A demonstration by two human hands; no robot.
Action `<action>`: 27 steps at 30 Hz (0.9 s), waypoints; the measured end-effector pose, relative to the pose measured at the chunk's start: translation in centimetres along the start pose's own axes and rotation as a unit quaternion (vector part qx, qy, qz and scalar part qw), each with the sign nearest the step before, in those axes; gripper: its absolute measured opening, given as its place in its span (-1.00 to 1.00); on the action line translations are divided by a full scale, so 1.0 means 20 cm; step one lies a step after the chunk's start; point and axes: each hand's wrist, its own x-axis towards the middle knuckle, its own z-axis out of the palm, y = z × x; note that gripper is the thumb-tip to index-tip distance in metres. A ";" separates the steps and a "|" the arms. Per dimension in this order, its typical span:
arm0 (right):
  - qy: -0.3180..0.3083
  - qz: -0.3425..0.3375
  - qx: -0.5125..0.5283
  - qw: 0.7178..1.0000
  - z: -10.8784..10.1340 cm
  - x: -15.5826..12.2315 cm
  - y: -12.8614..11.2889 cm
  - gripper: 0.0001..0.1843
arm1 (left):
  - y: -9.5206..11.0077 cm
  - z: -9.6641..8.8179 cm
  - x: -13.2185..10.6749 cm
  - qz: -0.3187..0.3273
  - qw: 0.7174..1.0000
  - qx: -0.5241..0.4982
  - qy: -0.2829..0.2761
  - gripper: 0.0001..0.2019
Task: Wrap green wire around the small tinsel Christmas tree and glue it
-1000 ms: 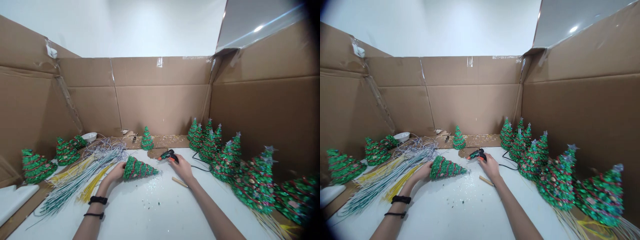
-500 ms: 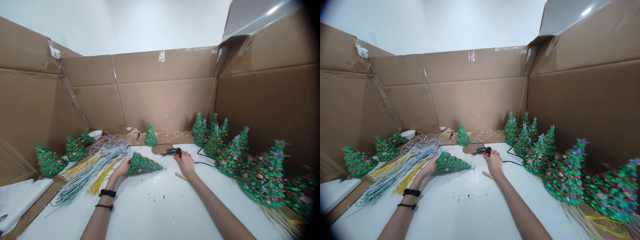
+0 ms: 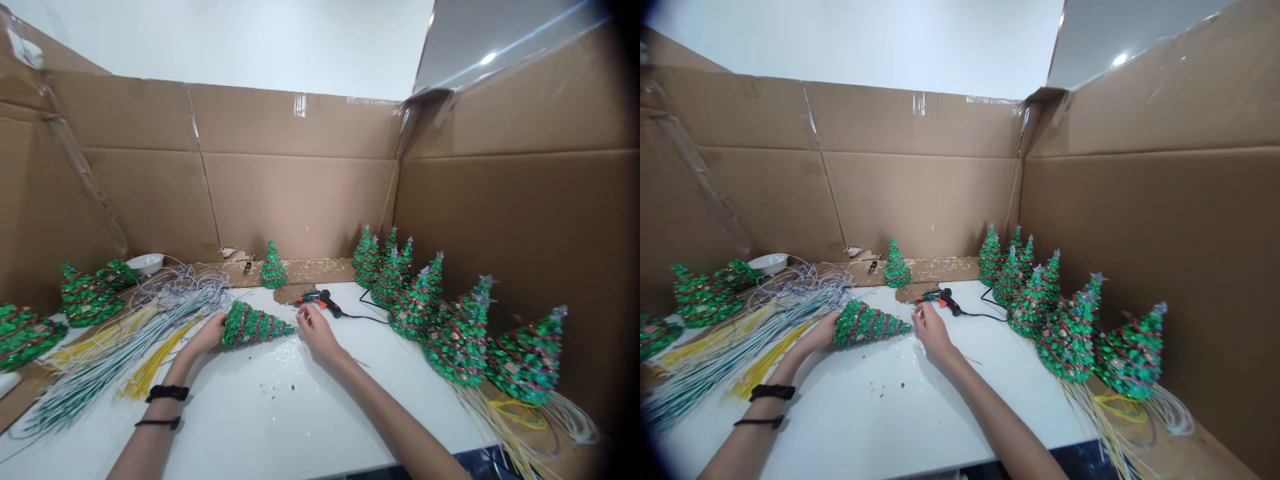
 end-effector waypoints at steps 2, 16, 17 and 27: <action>-0.009 0.009 0.018 1.000 0.04 -0.03 0.00 -0.82 | 0.02 0.00 -0.01 0.016 1.000 -0.015 -0.011 -0.77; -0.040 -0.001 -0.022 0.999 0.04 -0.05 -0.05 -0.74 | 0.05 0.01 -0.04 -0.020 0.999 -0.031 0.018 -0.87; -0.040 -0.004 -0.023 0.999 0.04 -0.05 -0.05 -0.74 | 0.04 0.01 -0.04 -0.018 0.999 -0.029 0.022 -0.87; -0.070 -0.037 -0.070 0.994 0.08 -0.06 -0.06 -0.74 | 0.03 0.01 -0.03 -0.010 0.999 -0.025 0.021 -0.88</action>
